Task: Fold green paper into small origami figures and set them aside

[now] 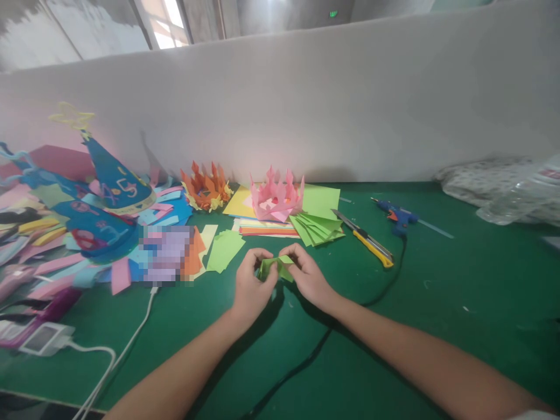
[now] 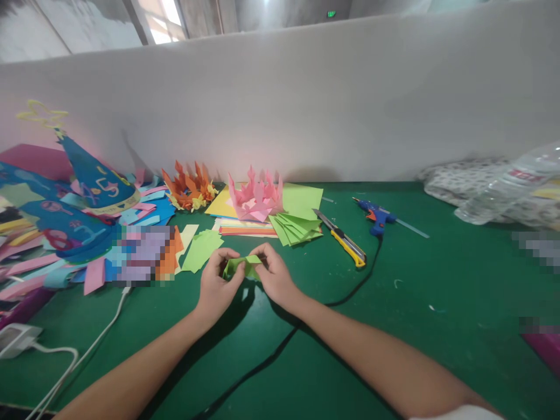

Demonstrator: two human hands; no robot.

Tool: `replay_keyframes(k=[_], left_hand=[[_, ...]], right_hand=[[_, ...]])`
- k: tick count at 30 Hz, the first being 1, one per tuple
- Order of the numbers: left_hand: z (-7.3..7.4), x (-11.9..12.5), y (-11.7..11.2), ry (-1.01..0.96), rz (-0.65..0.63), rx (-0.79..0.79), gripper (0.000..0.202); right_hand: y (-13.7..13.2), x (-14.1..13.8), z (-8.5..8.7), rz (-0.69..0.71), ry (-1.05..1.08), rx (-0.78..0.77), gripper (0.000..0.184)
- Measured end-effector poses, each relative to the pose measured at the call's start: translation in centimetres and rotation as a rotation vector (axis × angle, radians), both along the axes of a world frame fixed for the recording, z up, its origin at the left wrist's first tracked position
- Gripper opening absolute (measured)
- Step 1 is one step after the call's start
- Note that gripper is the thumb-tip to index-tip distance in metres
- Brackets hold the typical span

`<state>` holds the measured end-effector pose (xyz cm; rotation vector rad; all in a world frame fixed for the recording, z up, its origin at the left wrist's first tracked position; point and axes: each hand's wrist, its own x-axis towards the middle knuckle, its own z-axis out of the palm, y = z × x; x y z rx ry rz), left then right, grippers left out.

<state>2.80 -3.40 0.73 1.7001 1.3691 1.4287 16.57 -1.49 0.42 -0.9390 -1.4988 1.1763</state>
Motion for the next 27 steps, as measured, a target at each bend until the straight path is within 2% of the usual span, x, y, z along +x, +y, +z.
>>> replay_keyframes(k=[5, 9, 12, 14, 16, 21, 24, 27], left_hand=[[0.1, -0.2, 0.3, 0.029, -0.036, -0.099, 0.024], [0.1, -0.3, 0.9, -0.075, -0.013, -0.161, 0.024], [0.3, -0.4, 1.3, -0.241, 0.052, -0.269, 0.026], [0.4, -0.4, 1.3, -0.364, 0.072, -0.376, 0.032], [0.5, -0.4, 1.3, -0.457, 0.07, -0.435, 0.037], [0.3, -0.3, 1.2, -0.493, 0.066, -0.414, 0.037], [0.1, -0.2, 1.3, -0.473, 0.061, -0.396, 0.036], [0.1, -0.3, 1.3, -0.441, 0.043, -0.366, 0.035]], right_hand=[[0.3, 0.2, -0.1, -0.017, -0.044, 0.006, 0.008], [0.3, 0.2, -0.2, -0.041, -0.049, 0.057, 0.011], [0.1, 0.5, -0.1, -0.14, -0.126, 0.252, 0.025], [0.0, 0.8, 0.2, -0.183, -0.261, 0.421, 0.026], [0.0, 1.2, 0.5, -0.197, -0.394, 0.523, 0.021], [0.1, 1.5, 0.9, -0.245, -0.547, 0.611, 0.012], [0.1, 1.5, 0.9, -0.247, -0.586, 0.655, 0.018], [0.1, 1.5, 0.8, -0.184, -0.671, 0.664, 0.025]])
